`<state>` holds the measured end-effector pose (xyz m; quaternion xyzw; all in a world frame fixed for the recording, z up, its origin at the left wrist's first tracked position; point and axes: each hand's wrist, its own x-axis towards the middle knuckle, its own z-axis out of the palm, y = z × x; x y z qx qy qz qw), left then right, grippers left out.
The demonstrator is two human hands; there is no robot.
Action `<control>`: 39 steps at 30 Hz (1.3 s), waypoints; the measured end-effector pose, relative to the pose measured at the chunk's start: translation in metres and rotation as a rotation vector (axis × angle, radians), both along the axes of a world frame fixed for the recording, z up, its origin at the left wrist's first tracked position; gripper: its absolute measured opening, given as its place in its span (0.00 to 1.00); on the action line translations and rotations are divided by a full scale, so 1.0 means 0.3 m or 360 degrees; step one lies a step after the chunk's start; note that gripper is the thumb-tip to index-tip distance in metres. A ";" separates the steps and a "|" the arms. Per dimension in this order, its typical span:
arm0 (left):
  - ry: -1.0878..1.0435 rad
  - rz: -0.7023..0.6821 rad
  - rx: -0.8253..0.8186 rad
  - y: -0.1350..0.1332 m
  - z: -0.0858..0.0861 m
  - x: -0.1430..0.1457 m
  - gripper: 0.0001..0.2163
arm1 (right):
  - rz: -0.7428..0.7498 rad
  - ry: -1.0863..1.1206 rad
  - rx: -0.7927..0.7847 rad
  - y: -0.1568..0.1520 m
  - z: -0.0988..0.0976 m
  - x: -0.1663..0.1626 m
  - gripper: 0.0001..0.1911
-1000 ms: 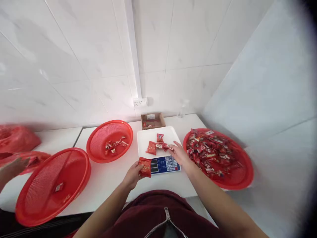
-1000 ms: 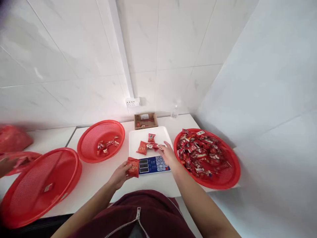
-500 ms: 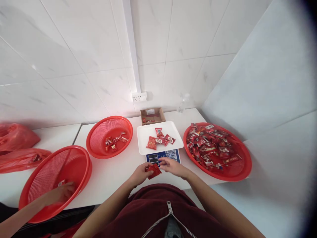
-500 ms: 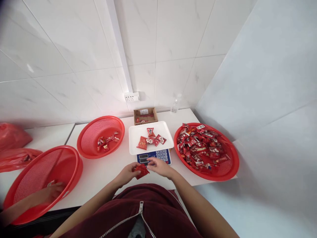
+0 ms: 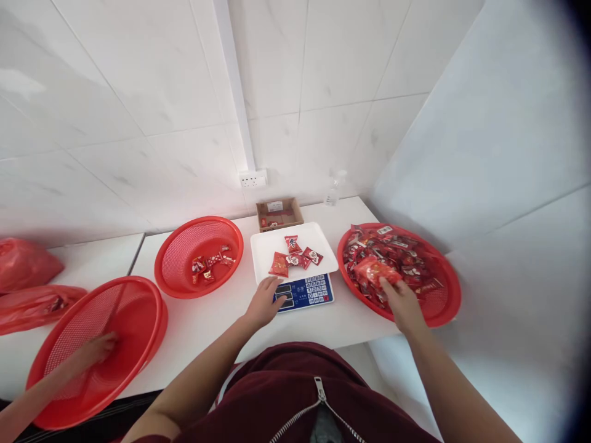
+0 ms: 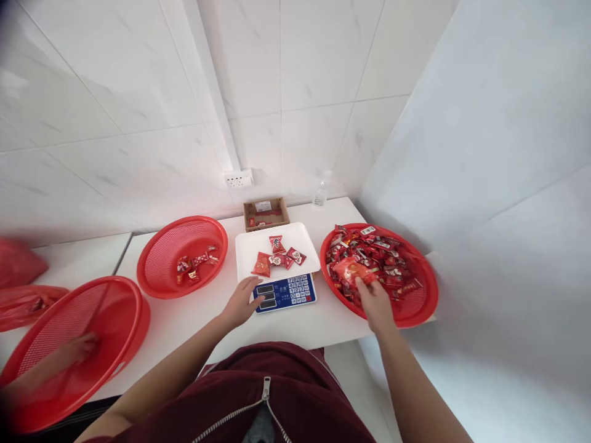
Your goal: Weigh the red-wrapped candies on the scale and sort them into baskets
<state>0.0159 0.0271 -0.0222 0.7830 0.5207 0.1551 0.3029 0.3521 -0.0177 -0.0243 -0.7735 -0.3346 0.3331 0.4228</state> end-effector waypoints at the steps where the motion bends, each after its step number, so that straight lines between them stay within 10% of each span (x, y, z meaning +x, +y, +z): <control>1: 0.0067 -0.0057 0.0066 0.032 0.005 0.015 0.22 | -0.0071 -0.0175 -0.0066 -0.006 -0.016 0.031 0.32; 11: 0.0468 -0.0261 -0.0052 0.190 -0.049 0.130 0.30 | 0.0332 -0.0992 -0.0880 -0.057 -0.111 0.014 0.27; 16: 0.0321 -0.0181 0.0131 0.179 -0.079 0.129 0.21 | 0.0369 -0.1015 -0.0914 -0.056 -0.094 0.013 0.26; 21: 0.0352 -0.0003 0.0143 0.248 -0.069 0.228 0.34 | 0.0405 -0.0994 -0.0881 -0.057 -0.099 0.019 0.24; 28: 0.0533 -0.0248 0.0177 0.344 -0.065 0.329 0.32 | 0.0420 -0.1020 -0.0855 -0.060 -0.108 0.027 0.22; 33: 0.0491 -0.0319 0.0344 0.354 -0.070 0.299 0.23 | 0.0456 -0.1018 -0.0853 -0.061 -0.107 0.029 0.22; 39: 0.0527 0.0171 0.0527 0.344 -0.040 0.086 0.24 | 0.0478 -0.1039 -0.0857 -0.061 -0.111 0.032 0.23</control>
